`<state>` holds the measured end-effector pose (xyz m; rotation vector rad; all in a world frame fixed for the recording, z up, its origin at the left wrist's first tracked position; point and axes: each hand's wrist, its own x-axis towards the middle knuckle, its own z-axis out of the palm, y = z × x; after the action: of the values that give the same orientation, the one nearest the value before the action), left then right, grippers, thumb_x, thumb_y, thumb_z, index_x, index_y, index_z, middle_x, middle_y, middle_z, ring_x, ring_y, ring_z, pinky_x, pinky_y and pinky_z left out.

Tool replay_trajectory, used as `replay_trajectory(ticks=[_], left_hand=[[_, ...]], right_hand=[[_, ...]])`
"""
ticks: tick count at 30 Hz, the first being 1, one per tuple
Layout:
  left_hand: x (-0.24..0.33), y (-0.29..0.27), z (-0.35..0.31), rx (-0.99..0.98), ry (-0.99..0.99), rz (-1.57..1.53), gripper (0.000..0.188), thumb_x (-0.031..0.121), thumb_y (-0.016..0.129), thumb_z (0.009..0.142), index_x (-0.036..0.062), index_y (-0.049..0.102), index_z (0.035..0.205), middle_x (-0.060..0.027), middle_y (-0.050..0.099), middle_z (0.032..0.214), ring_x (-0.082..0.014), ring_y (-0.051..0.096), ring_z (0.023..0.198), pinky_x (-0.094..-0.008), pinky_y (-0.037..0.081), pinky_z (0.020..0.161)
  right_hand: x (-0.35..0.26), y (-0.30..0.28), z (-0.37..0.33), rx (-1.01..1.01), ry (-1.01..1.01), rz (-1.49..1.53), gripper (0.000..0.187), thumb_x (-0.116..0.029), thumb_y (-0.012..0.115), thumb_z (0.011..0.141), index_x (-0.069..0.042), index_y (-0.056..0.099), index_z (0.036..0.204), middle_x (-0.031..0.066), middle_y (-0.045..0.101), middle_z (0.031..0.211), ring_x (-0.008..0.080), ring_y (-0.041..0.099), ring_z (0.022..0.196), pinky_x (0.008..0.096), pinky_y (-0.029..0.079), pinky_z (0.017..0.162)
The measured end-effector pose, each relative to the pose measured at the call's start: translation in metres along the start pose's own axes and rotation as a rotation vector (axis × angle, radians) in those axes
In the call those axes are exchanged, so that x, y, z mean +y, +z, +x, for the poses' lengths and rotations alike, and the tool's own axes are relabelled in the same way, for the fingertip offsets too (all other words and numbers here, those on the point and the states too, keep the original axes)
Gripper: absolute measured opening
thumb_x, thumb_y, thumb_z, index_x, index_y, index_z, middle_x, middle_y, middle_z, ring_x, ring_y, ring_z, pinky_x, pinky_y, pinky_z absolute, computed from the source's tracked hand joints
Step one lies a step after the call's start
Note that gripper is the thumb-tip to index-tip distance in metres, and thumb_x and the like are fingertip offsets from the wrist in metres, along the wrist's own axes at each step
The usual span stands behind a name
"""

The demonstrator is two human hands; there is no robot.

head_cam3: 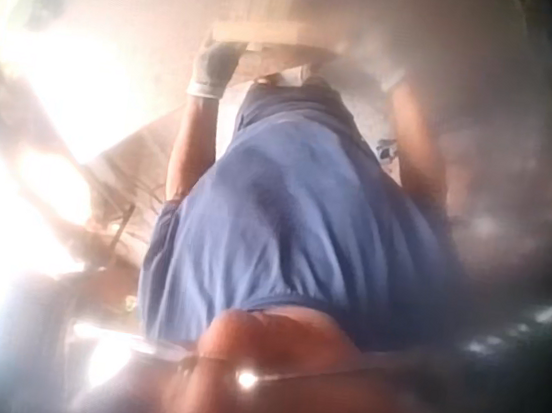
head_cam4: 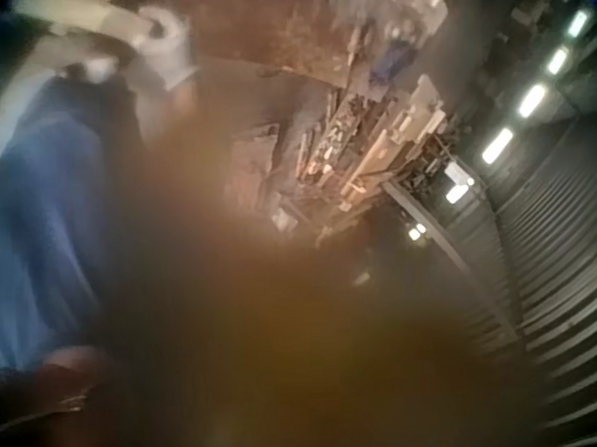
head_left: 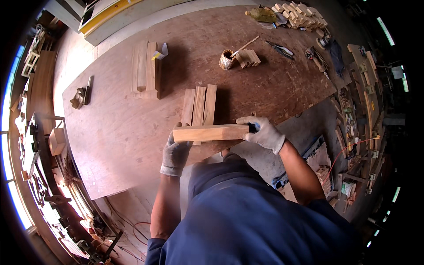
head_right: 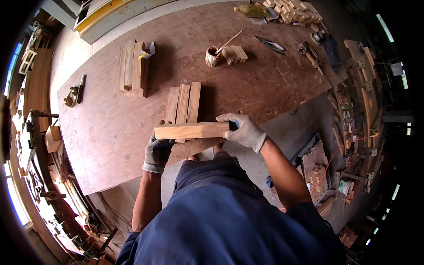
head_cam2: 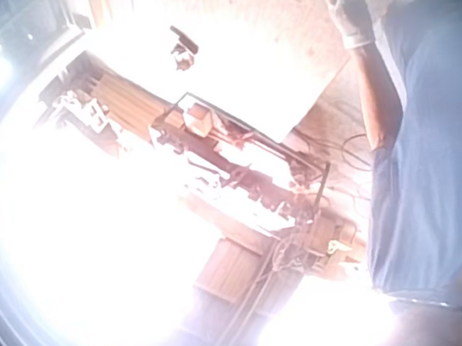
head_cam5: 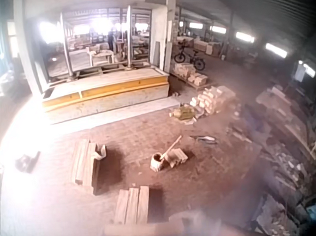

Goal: The person walks through a workshop, picks up small wooden blocks, and arranges them on a workbench. They repeatedly pick up blocks from a pile, place them on the table, and adjust their positions to form a small stack.

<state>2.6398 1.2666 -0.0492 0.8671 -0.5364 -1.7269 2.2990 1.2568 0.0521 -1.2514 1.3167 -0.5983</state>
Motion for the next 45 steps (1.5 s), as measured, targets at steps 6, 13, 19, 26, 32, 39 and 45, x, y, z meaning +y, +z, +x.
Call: replay_trajectory(ticks=[6,13,19,26,32,39,45], left_hand=[[0.009,0.002,-0.007,0.013,-0.098,0.082,0.077,0.0,0.074,0.093,0.0016,0.036,0.16,-0.0153,0.066,0.13,-0.0246,0.066,0.116,-0.0327,0.055,0.1],[0.017,0.009,-0.006,0.064,-0.264,-0.353,0.082,-0.01,0.064,0.086,0.0023,0.033,0.161,-0.0201,0.061,0.131,-0.036,0.065,0.114,-0.0471,0.057,0.1],[-0.006,-0.006,-0.003,0.028,-0.101,0.054,0.05,0.003,0.069,0.089,0.0003,0.06,0.137,-0.0213,0.062,0.135,-0.0361,0.066,0.117,-0.0463,0.055,0.104],[-0.023,-0.007,0.002,-0.051,-0.02,0.373,0.04,0.006,0.068,0.09,0.0029,0.058,0.129,-0.0153,0.065,0.129,-0.0305,0.065,0.116,-0.0447,0.056,0.104],[-0.006,0.029,0.022,-0.159,0.444,1.127,0.042,0.01,0.085,0.08,0.0028,0.071,0.12,-0.0166,0.07,0.111,-0.0364,0.067,0.105,-0.0416,0.057,0.094],[-0.028,0.074,0.031,0.215,0.155,1.822,0.124,0.052,0.094,0.064,0.0038,0.032,0.16,-0.0321,0.032,0.162,-0.053,0.026,0.15,-0.0617,0.019,0.125],[-0.04,0.065,0.04,0.213,0.165,1.832,0.117,0.046,0.094,0.061,0.0062,0.035,0.155,-0.029,0.031,0.16,-0.0506,0.034,0.144,-0.0594,0.027,0.12]], right_hand=[[-0.012,0.005,-0.001,0.067,-0.193,-0.347,0.06,0.0,0.07,0.079,0.003,0.061,0.138,0.0176,0.067,0.136,0.027,0.063,0.128,0.0367,0.048,0.112],[-0.009,0.004,-0.001,0.066,-0.172,-0.364,0.059,-0.003,0.072,0.078,-0.001,0.063,0.137,0.0185,0.067,0.131,0.0311,0.065,0.125,0.0376,0.05,0.111],[0.013,-0.004,-0.001,-0.027,-0.036,-0.137,0.058,-0.003,0.073,0.079,0.005,0.062,0.136,0.015,0.07,0.128,0.021,0.066,0.12,0.0328,0.051,0.107],[-0.009,0.005,-0.004,-0.124,0.178,-0.302,0.062,-0.022,0.086,0.077,0.004,0.066,0.13,0.018,0.072,0.121,0.0242,0.069,0.113,0.0362,0.054,0.099],[-0.01,0.018,-0.007,-0.156,0.338,-0.371,0.056,-0.04,0.087,0.077,0.003,0.072,0.111,0.0158,0.076,0.094,0.0252,0.074,0.088,0.0371,0.056,0.083],[0.03,0.012,-0.017,0.059,0.429,-0.124,0.045,-0.035,0.086,0.083,0.001,0.075,0.108,0.0086,0.075,0.091,0.0142,0.069,0.082,0.0314,0.056,0.074],[0.036,0.002,-0.02,0.086,0.367,0.097,0.038,-0.031,0.081,0.091,0.001,0.076,0.111,0.0081,0.076,0.098,0.0135,0.069,0.089,0.0288,0.055,0.079]])
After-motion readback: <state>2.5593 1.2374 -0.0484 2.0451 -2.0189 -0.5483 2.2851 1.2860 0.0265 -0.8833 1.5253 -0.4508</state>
